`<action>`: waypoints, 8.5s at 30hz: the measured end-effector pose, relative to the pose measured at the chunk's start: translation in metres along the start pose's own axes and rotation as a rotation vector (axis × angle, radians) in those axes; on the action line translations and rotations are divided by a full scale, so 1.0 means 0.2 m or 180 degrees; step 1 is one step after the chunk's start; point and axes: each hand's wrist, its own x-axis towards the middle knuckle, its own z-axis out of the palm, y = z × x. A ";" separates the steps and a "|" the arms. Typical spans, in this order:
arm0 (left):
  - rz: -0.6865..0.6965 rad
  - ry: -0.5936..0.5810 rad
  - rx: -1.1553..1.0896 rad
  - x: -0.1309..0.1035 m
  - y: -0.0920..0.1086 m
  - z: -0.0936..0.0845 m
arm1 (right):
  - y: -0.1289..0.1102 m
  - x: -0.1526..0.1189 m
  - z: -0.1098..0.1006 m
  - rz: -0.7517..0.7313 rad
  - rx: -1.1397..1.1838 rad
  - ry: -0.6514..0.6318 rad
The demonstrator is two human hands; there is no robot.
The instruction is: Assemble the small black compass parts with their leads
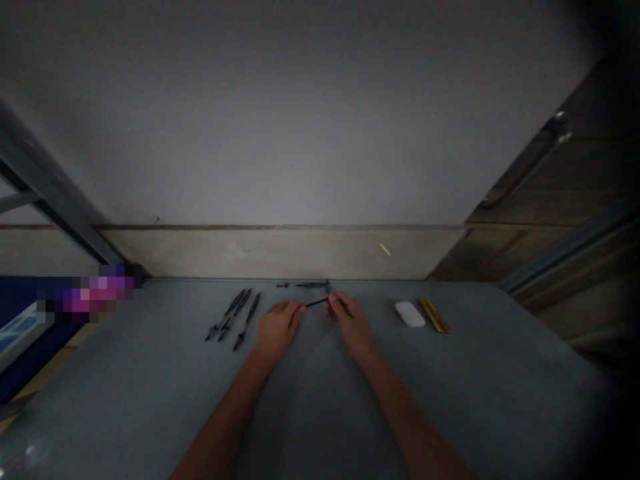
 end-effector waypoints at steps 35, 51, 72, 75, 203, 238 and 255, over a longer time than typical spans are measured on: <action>-0.0345 0.0708 0.0403 0.02 -0.01 -0.01 | 0.06 -0.07 0.04 -0.0845 -0.3208 0.0508; -0.0476 0.0762 0.0545 0.02 -0.02 0.00 | 0.09 -0.03 -0.01 -0.0771 -0.1731 0.1085; -0.0274 0.0599 0.0496 0.02 0.01 -0.02 | 0.01 -0.06 0.13 0.0527 0.1585 0.0228; -0.0320 0.0579 0.0473 0.02 0.00 -0.02 | 0.01 -0.06 0.12 0.0553 0.1418 0.0071; 0.0232 0.0499 0.0195 -0.01 0.03 -0.04 | -0.03 -0.07 0.09 -0.0091 -0.0193 -0.0503; -0.0503 -0.1682 -0.3394 0.02 0.05 0.00 | -0.04 -0.02 0.03 0.0806 0.2148 -0.0532; -0.0618 -0.1480 -0.3492 0.03 0.04 0.01 | -0.02 0.00 0.03 0.0601 0.2309 -0.0434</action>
